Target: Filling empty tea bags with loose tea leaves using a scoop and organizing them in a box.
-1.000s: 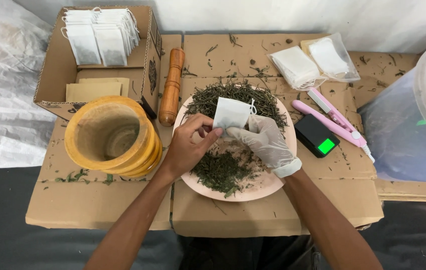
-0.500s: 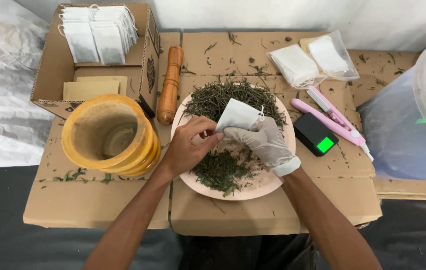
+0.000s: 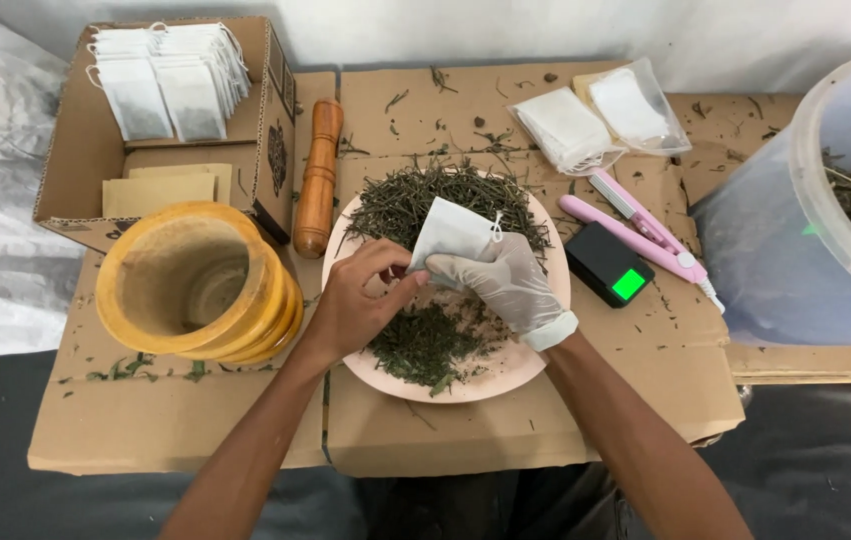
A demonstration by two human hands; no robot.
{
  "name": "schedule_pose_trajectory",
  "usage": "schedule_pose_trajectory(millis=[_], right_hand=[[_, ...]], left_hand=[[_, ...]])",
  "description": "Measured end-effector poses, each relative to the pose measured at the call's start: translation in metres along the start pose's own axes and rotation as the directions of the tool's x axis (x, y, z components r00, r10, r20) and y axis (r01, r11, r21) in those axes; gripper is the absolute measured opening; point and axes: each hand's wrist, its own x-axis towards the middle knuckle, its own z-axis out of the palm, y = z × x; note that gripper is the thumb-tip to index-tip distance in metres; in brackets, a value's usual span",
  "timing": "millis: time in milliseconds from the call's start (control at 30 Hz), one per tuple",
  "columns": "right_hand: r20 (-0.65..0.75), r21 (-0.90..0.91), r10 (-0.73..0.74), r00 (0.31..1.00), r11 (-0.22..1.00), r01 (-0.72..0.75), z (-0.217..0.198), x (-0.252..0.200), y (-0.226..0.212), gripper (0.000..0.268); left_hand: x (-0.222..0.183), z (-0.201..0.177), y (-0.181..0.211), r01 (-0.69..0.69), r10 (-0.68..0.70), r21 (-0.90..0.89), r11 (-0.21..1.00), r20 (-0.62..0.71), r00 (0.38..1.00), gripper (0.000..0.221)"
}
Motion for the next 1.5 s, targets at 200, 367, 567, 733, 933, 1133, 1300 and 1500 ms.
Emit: schedule_pose_trajectory(millis=[200, 367, 567, 733, 933, 1133, 1300, 1500], right_hand=[[0.01, 0.068, 0.002, 1.0, 0.998, -0.002, -0.004, 0.006, 0.009, 0.046], [0.009, 0.12, 0.005, 1.0, 0.993, -0.007, -0.007, 0.013, 0.016, 0.047], [0.175, -0.093, -0.043, 0.984, 0.994, 0.06, -0.015, 0.025, 0.028, 0.053], [0.149, -0.022, -0.149, 0.978, 0.988, 0.154, -0.006, 0.006, 0.008, 0.045], [0.057, -0.121, -0.052, 0.997, 0.991, 0.059, 0.002, -0.016, -0.019, 0.036], [0.055, -0.043, -0.133, 0.99, 0.99, 0.135, -0.001, -0.033, -0.034, 0.025], [0.08, -0.064, -0.131, 0.988, 0.989, 0.136, -0.002, -0.031, -0.03, 0.027], [0.068, -0.081, -0.12, 0.99, 0.989, 0.125, -0.01, -0.006, -0.001, 0.026]], left_hand=[[0.0, -0.001, -0.002, -0.003, 0.003, -0.008, 1.0, 0.027, 1.0, 0.013], [-0.001, 0.0, -0.003, -0.001, 0.001, -0.01, 1.0, 0.015, 1.0, 0.008], [-0.002, 0.002, -0.011, 0.003, -0.003, 0.018, 1.0, -0.04, 0.999, 0.006], [-0.003, 0.001, -0.013, 0.083, -0.083, -0.006, 0.997, -0.11, 0.991, 0.008], [-0.006, 0.001, -0.014, 0.091, -0.089, 0.014, 0.996, -0.101, 0.991, 0.014], [-0.008, 0.005, -0.024, 0.122, -0.125, -0.034, 0.992, -0.096, 0.988, 0.018], [-0.005, 0.002, -0.015, 0.11, -0.111, -0.017, 0.994, -0.099, 0.989, 0.018], [-0.001, 0.003, 0.0, 0.102, -0.103, -0.024, 0.995, -0.095, 0.99, 0.016]])
